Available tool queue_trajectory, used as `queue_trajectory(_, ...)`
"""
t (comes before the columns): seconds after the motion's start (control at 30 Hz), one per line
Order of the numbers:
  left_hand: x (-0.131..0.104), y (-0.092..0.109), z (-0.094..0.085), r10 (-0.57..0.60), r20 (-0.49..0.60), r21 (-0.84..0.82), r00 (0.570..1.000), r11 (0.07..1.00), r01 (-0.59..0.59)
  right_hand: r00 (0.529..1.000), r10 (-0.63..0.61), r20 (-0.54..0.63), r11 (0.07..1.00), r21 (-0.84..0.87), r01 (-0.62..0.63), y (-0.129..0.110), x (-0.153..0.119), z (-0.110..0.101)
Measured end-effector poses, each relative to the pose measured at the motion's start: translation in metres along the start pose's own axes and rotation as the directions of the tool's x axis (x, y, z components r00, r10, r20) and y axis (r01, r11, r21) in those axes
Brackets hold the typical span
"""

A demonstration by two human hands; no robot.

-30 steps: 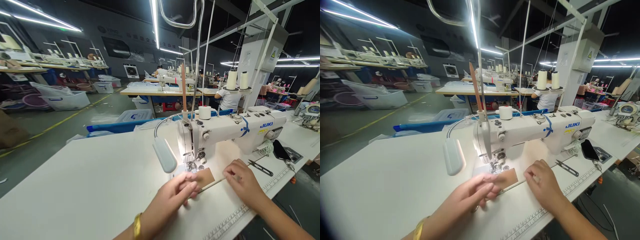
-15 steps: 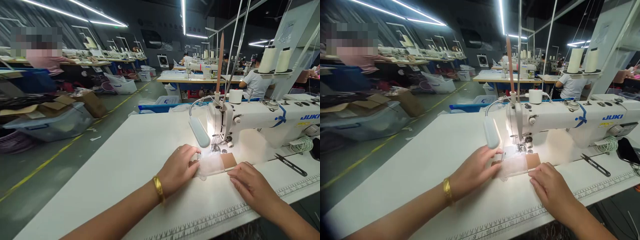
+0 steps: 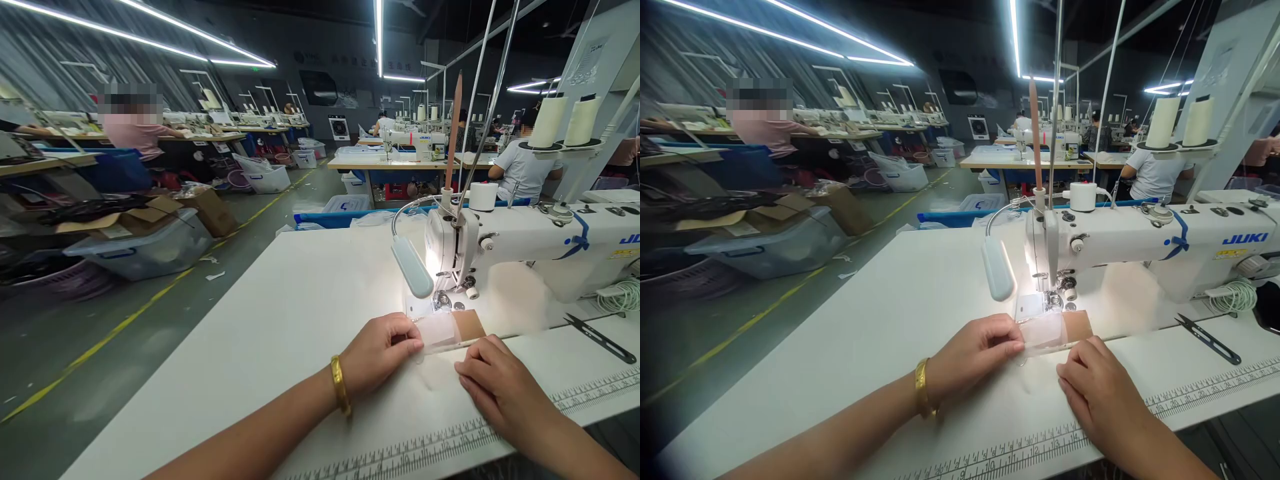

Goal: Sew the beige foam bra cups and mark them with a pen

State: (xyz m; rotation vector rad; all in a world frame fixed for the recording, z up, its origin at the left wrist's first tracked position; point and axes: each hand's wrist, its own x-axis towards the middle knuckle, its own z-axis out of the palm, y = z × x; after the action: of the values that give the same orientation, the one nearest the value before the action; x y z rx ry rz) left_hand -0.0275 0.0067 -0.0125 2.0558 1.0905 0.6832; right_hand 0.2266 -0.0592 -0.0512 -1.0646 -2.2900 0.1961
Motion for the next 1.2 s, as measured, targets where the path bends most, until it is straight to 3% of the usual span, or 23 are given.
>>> queue_trajectory(0.07, -0.004, 0.009, -0.004, -0.022, 0.012, -0.037, 1.000, 0.999, 0.023, 0.999, 0.006, 0.046, 0.998, 0.064, -0.009, -0.003, -0.002, -0.006)
queue_trajectory(0.13, -0.011, 0.025, -0.009, -0.017, 0.120, -0.132, 0.993, 0.991, 0.033, 0.989, 0.044, 0.144, 0.978, 0.195, -0.072, -0.007, -0.003, -0.017)
queue_trajectory(0.17, -0.014, 0.034, -0.012, -0.009, 0.229, -0.195, 0.973, 0.979, 0.054, 0.980, 0.082, 0.181, 0.955, 0.266, -0.129, -0.008, -0.002, -0.024)
queue_trajectory(0.23, -0.018, 0.051, -0.017, 0.017, 0.456, -0.279, 0.890, 0.952, 0.125, 0.960, 0.180, 0.214, 0.884, 0.392, -0.253, -0.010, 0.002, -0.038)
queue_trajectory(0.27, -0.018, 0.058, -0.019, 0.027, 0.523, -0.283, 0.852, 0.948, 0.143, 0.948, 0.221, 0.227, 0.844, 0.443, -0.303, -0.010, 0.007, -0.043)
queue_trajectory(0.3, -0.016, 0.062, -0.020, 0.031, 0.538, -0.263, 0.842, 0.956, 0.133, 0.936, 0.238, 0.258, 0.805, 0.487, -0.339, -0.010, 0.013, -0.046)
queue_trajectory(0.43, 0.002, 0.057, -0.019, 0.032, 0.311, -0.118, 0.950, 0.993, 0.005, 0.892, 0.158, 0.424, 0.700, 0.589, -0.404, -0.006, 0.045, -0.040)
queue_trajectory(0.6, 0.012, 0.034, -0.016, -0.044, 0.106, -0.101, 0.993, 0.993, 0.055, 0.921, 0.264, 0.288, 0.756, 0.531, -0.383, 0.003, 0.066, -0.013)
queue_trajectory(0.8, 0.011, 0.029, -0.010, -0.108, 0.113, -0.307, 0.988, 0.942, 0.138, 0.920, 0.320, 0.225, 0.711, 0.585, -0.390, 0.009, 0.063, -0.001)
queue_trajectory(1.2, 0.014, 0.024, -0.009, -0.100, 0.030, -0.210, 0.995, 0.972, 0.104, 0.898, 0.413, 0.151, 0.738, 0.522, -0.427, 0.001, 0.060, -0.003)
